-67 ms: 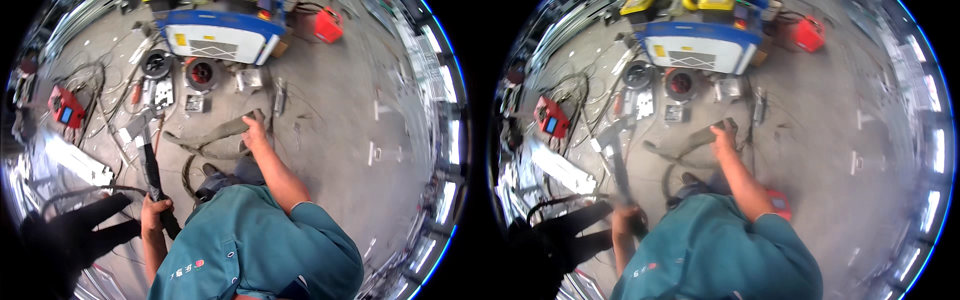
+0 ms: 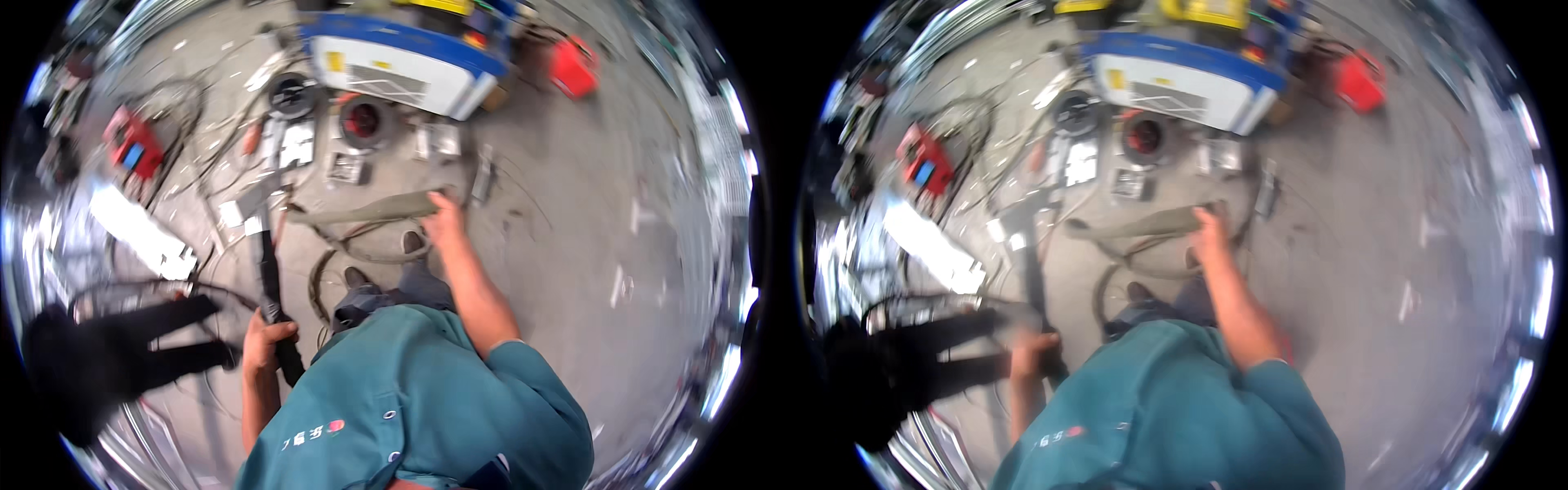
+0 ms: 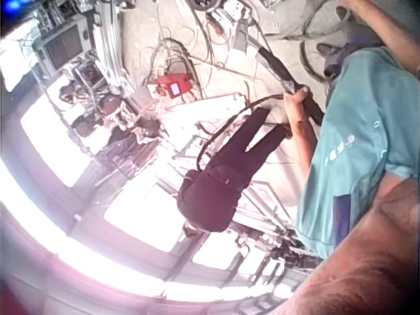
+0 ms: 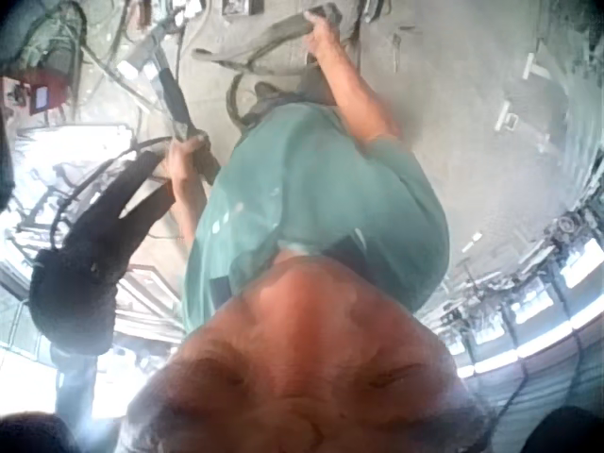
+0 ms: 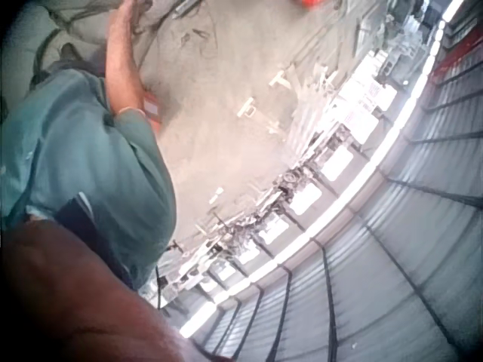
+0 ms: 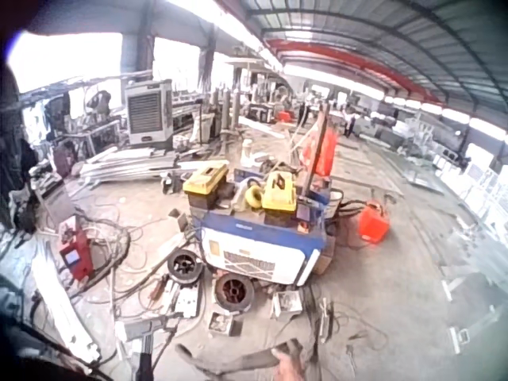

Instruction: The person welds a metal frame using a handheld welding torch while sitting on the floor. After welding, they stand up, coil the welding cable, and organize tools and equipment in the workshop.

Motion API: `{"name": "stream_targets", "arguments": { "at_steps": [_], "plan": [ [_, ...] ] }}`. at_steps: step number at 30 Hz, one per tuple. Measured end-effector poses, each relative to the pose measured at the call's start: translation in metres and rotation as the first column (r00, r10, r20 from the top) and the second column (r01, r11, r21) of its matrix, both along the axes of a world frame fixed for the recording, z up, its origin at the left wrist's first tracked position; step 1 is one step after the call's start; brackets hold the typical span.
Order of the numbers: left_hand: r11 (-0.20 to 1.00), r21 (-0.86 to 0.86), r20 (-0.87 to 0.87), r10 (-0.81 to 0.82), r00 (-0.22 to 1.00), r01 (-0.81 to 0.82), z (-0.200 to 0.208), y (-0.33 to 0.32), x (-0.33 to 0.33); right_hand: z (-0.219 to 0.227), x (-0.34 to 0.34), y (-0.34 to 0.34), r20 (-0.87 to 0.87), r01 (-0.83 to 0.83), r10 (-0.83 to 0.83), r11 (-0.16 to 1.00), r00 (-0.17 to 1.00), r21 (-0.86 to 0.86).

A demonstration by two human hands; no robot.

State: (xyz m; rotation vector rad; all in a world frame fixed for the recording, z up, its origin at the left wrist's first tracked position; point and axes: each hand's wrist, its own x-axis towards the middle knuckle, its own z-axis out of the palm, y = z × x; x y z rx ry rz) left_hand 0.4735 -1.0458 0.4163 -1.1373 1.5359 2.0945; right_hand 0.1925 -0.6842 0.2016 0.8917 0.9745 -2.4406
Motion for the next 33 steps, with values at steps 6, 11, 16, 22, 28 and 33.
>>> {"name": "stream_targets", "arguments": {
  "at_steps": [6, 11, 16, 22, 28, 33],
  "plan": [
    [0.974, -0.081, -0.026, 0.213, 0.977, -0.214, 0.041, 0.065, -0.037, 0.02, -0.032, 0.036, 0.194, -0.175, 0.098, 0.883, 0.976, 0.435],
    [0.943, -0.279, -0.051, 0.173, 0.984, -0.181, 0.072, 0.112, -0.049, 0.143, 0.04, -0.089, -0.407, -0.978, 0.89, 0.163, 0.204, -0.132],
    [0.765, -0.642, 0.119, 0.027, 0.992, 0.056, 0.109, 0.144, -0.06, 0.206, 0.075, -0.162, -0.595, -0.916, 0.802, -0.278, -0.055, -0.29],
    [0.426, -0.89, -0.086, 0.194, 0.977, -0.163, 0.085, 0.158, 0.025, 0.214, 0.074, -0.203, -0.649, -0.918, 0.753, -0.175, 0.108, -0.355],
    [0.606, -0.696, 0.01, 0.545, 0.838, -0.386, -0.027, 0.184, 0.108, 0.297, 0.025, -0.28, -0.768, -0.925, 0.556, 0.004, 0.318, -0.38],
    [0.687, -0.399, 0.074, 0.684, 0.726, -0.607, -0.142, 0.167, 0.138, 0.36, 0.013, -0.337, -0.828, -0.873, 0.334, -0.031, 0.45, -0.487]
  ]
}}
